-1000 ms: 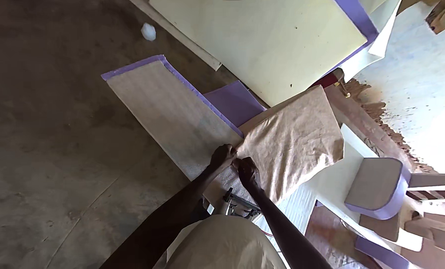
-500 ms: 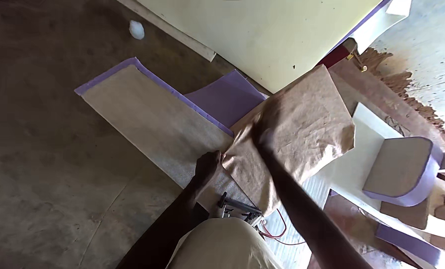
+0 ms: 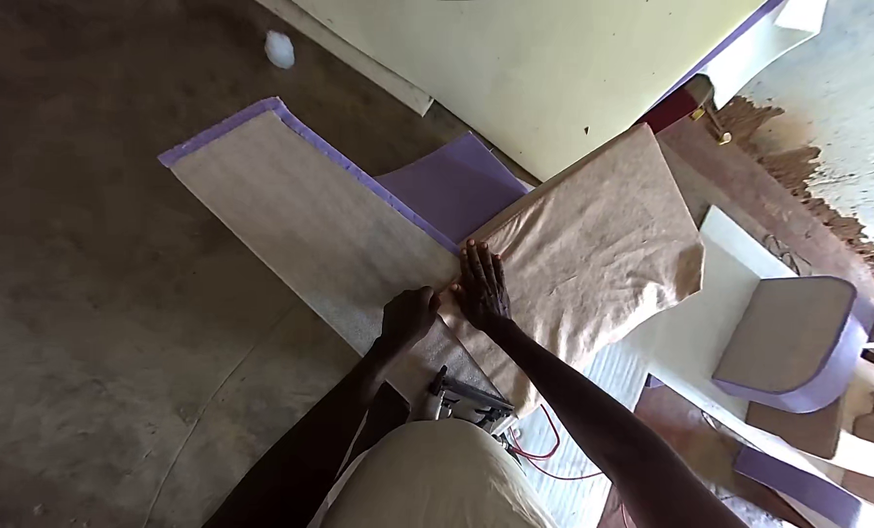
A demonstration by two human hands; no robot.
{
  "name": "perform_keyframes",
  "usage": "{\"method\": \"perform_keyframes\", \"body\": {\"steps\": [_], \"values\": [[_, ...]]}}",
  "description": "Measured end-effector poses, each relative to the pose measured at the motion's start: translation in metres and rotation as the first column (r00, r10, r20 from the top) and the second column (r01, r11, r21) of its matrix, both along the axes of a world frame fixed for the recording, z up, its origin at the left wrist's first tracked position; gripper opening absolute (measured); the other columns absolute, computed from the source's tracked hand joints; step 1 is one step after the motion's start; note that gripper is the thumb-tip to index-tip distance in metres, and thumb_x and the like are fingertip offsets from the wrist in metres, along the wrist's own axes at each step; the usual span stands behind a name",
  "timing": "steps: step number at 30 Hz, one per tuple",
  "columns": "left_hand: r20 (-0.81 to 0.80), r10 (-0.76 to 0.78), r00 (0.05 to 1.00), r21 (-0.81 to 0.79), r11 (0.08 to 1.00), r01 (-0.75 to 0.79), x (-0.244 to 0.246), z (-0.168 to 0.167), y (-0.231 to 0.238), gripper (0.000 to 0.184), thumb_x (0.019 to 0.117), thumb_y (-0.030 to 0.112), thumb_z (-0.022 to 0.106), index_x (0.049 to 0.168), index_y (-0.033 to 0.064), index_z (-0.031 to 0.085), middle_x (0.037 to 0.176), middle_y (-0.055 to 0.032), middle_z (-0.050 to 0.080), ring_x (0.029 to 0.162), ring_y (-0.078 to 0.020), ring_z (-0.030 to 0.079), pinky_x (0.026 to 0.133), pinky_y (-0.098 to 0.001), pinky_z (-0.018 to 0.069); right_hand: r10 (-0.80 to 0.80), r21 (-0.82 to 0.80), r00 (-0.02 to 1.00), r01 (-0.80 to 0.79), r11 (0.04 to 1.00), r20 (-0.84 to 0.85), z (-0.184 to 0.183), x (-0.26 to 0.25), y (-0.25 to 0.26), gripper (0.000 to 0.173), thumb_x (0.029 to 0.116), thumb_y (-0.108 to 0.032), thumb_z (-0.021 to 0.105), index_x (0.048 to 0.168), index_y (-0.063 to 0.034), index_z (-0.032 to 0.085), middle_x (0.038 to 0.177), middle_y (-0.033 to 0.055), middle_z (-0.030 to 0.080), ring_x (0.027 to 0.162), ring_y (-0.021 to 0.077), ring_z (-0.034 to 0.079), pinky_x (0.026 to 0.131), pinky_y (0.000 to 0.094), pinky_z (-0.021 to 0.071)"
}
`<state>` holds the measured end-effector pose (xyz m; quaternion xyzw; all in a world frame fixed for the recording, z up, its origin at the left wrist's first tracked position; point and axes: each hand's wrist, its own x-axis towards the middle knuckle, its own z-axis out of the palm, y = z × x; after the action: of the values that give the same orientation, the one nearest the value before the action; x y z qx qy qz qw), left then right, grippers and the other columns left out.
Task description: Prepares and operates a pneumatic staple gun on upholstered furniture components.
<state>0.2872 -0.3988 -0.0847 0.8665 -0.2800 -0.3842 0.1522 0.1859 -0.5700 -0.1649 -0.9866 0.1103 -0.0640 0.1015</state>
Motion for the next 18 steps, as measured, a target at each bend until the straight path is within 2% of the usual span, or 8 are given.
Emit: {"method": "perform_keyframes", "body": {"steps": [5, 9, 12, 14, 15, 16, 17, 18], "values": [[0.113, -0.044, 0.993, 0.102, 0.994, 0.033, -0.003, 0.003, -0.002, 0.038, 0.1063, 0.037, 0.046, 0.093, 0.0078, 0.067, 0.088, -0.0150, 0.070, 0.090, -0.0349, 0.071, 0.069, -0.0548, 0.0541, 0.018, 0.019, 1.000, -0.018, 1.000, 0.006, 0.001, -0.008, 0.015, 0.076, 0.1066, -0.056, 0.021, 0.162, -0.0042, 0.025, 0.172, 0.0102, 0.014, 0.160, 0.0261, 0.008, 0.129, 0.0497, 0.0063], [0.126, -0.056, 0.990, 0.144, 0.989, 0.037, -0.004, 0.007, -0.003, 0.038, 0.1058, 0.036, 0.047, 0.094, 0.0053, 0.067, 0.093, -0.0169, 0.071, 0.094, -0.0357, 0.071, 0.072, -0.0561, 0.0548, 0.059, 0.026, 0.998, -0.060, 0.998, 0.035, -0.003, -0.026, 0.037, 0.073, 0.1077, -0.055, 0.020, 0.161, -0.0055, 0.030, 0.172, 0.0106, 0.016, 0.159, 0.0258, 0.010, 0.130, 0.0481, 0.0072], [0.105, -0.045, 0.993, 0.173, 0.985, 0.026, -0.004, 0.009, -0.005, 0.037, 0.1048, 0.037, 0.049, 0.098, 0.0062, 0.069, 0.098, -0.0172, 0.072, 0.098, -0.0360, 0.071, 0.075, -0.0578, 0.0551, 0.074, 0.177, 0.997, -0.076, 0.981, 0.019, 0.009, -0.041, 0.051, 0.069, 0.1075, -0.052, 0.033, 0.159, -0.0056, 0.035, 0.170, 0.0107, 0.022, 0.159, 0.0254, 0.014, 0.129, 0.0476, 0.0100], [0.103, -0.045, 0.994, 0.176, 0.984, 0.026, -0.005, 0.008, -0.002, 0.039, 0.1043, 0.040, 0.051, 0.102, 0.0066, 0.071, 0.101, -0.0176, 0.072, 0.100, -0.0372, 0.070, 0.077, -0.0594, 0.0553, 0.063, 0.396, 0.997, -0.043, 0.917, -0.038, 0.040, -0.060, 0.061, 0.070, 0.1044, -0.048, 0.049, 0.159, -0.0066, 0.036, 0.165, 0.0090, 0.035, 0.155, 0.0226, 0.029, 0.127, 0.0440, 0.0225], [0.106, -0.051, 0.993, 0.168, 0.985, 0.032, -0.005, 0.006, -0.001, 0.043, 0.1059, 0.043, 0.048, 0.102, 0.0059, 0.071, 0.102, -0.0182, 0.072, 0.101, -0.0377, 0.070, 0.078, -0.0598, 0.0553, 0.023, 0.471, 0.999, -0.009, 0.882, -0.024, 0.056, -0.076, 0.068, 0.067, 0.1023, -0.044, 0.057, 0.156, -0.0069, 0.041, 0.156, 0.0091, 0.049, 0.145, 0.0230, 0.045, 0.121, 0.0438, 0.0366], [0.114, -0.052, 0.992, 0.154, 0.987, 0.034, -0.005, 0.005, -0.001, 0.046, 0.1066, 0.045, 0.046, 0.101, 0.0057, 0.070, 0.101, -0.0183, 0.072, 0.100, -0.0377, 0.070, 0.077, -0.0595, 0.0550, -0.033, 0.502, 0.999, 0.022, 0.865, 0.011, 0.068, -0.098, 0.076, 0.064, 0.0995, -0.041, 0.063, 0.151, -0.0066, 0.048, 0.139, 0.0103, 0.063, 0.128, 0.0248, 0.060, 0.108, 0.0449, 0.0498], [0.118, -0.052, 0.992, 0.138, 0.990, 0.036, -0.005, 0.004, -0.001, 0.048, 0.1069, 0.046, 0.045, 0.099, 0.0050, 0.070, 0.099, -0.0190, 0.071, 0.099, -0.0382, 0.070, 0.076, -0.0592, 0.0545, -0.077, 0.516, 0.996, 0.047, 0.855, 0.038, 0.076, -0.123, 0.086, 0.059, 0.0966, -0.039, 0.067, 0.143, -0.0059, 0.055, 0.120, 0.0106, 0.070, 0.109, 0.0254, 0.067, 0.093, 0.0452, 0.0569], [0.117, -0.052, 0.992, 0.133, 0.991, 0.036, -0.005, 0.004, -0.001, 0.049, 0.1069, 0.046, 0.045, 0.099, 0.0047, 0.070, 0.099, -0.0193, 0.071, 0.099, -0.0384, 0.070, 0.076, -0.0591, 0.0549, -0.080, 0.521, 0.996, 0.048, 0.852, 0.040, 0.078, -0.150, 0.095, 0.053, 0.0950, -0.039, 0.070, 0.136, -0.0058, 0.060, 0.106, 0.0093, 0.071, 0.095, 0.0238, 0.069, 0.084, 0.0433, 0.0598]]}}
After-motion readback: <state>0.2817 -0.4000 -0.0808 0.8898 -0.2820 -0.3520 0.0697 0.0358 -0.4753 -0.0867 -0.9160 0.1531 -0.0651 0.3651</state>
